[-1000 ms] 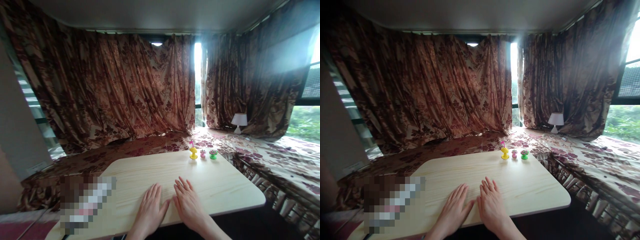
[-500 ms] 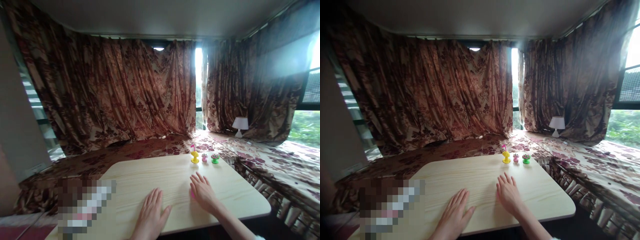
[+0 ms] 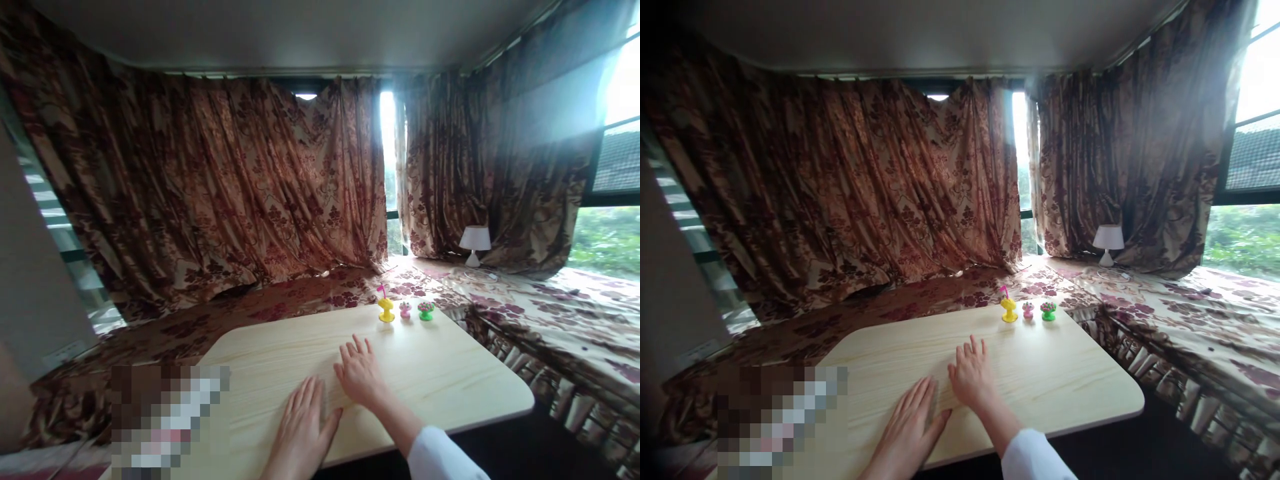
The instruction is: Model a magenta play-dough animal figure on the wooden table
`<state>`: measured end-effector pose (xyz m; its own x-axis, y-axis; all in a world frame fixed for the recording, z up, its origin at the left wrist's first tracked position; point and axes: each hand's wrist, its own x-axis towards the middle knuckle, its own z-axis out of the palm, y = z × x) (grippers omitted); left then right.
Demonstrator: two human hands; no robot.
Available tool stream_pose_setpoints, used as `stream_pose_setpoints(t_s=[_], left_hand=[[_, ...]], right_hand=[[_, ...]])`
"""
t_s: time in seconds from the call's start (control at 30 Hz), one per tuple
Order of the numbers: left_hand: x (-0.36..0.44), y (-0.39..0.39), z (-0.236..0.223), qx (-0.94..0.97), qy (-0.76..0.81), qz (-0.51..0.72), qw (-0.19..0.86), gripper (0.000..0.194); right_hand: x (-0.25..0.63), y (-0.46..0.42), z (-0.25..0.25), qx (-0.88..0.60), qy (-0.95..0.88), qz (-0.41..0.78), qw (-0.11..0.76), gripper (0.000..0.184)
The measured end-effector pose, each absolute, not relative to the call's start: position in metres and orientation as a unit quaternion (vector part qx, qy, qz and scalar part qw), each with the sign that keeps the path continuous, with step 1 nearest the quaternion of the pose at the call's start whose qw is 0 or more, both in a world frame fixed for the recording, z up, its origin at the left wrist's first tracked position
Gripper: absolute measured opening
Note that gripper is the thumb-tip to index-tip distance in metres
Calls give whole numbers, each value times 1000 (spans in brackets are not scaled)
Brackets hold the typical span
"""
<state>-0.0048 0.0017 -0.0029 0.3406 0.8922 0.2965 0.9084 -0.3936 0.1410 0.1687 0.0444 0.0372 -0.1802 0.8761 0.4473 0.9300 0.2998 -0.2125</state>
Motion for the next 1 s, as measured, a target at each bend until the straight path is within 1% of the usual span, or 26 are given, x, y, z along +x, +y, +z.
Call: stream_pose_setpoints(t_s=[0.1, 0.2, 0.27, 0.33, 0.37, 0.43, 0.47, 0.53, 0.6, 0.67, 0.73, 0.83, 0.9, 1.0], left_hand=[[-5, 1, -2, -820, -548, -165, 23, 69], [-5, 0, -3, -817, -546, -185, -1, 69], [-5, 1, -3, -812, -540, -218, -36, 68], [-6, 2, -4, -796, -527, -282, -98, 67], [-6, 2, -3, -778, -517, -326, -144, 66], [-4, 4, 1, -732, -497, -404, -232, 62], [-2, 6, 5, -711, -489, -431, -265, 58], [4, 9, 16, -686, -477, -458, -304, 51], [12, 14, 29, -671, -461, -475, -334, 47], [21, 19, 42, -647, -436, -496, -381, 45], [30, 24, 49, -618, -409, -513, -434, 46], [41, 28, 48, -570, -371, -532, -505, 51], [46, 29, 42, -536, -351, -550, -537, 48], [45, 31, 33, -480, -328, -583, -567, 38]], right_hand=[[206, 68, 41, -633, -737, -38, 236, 37], [250, 49, 33, -647, -733, -21, 209, 30], [269, 18, 24, -638, -742, -17, 203, 38], [277, -17, 14, -610, -766, -14, 204, 46], [277, -31, 9, -581, -783, -11, 220, 50], [272, -48, 1, -529, -791, 34, 305, 51], [266, -49, -1, -512, -775, 83, 362, 49], [249, -39, 1, -484, -700, 238, 468, 48], [225, -18, 10, -451, -621, 378, 517, 51], [198, 5, 20, -430, -591, 437, 524, 52], [173, 24, 27, -430, -599, 428, 522, 58], [148, 41, 26, -447, -606, 386, 532, 68], [145, 45, 21, -467, -609, 343, 542, 68], [151, 41, 14, -492, -608, 279, 557, 63]])
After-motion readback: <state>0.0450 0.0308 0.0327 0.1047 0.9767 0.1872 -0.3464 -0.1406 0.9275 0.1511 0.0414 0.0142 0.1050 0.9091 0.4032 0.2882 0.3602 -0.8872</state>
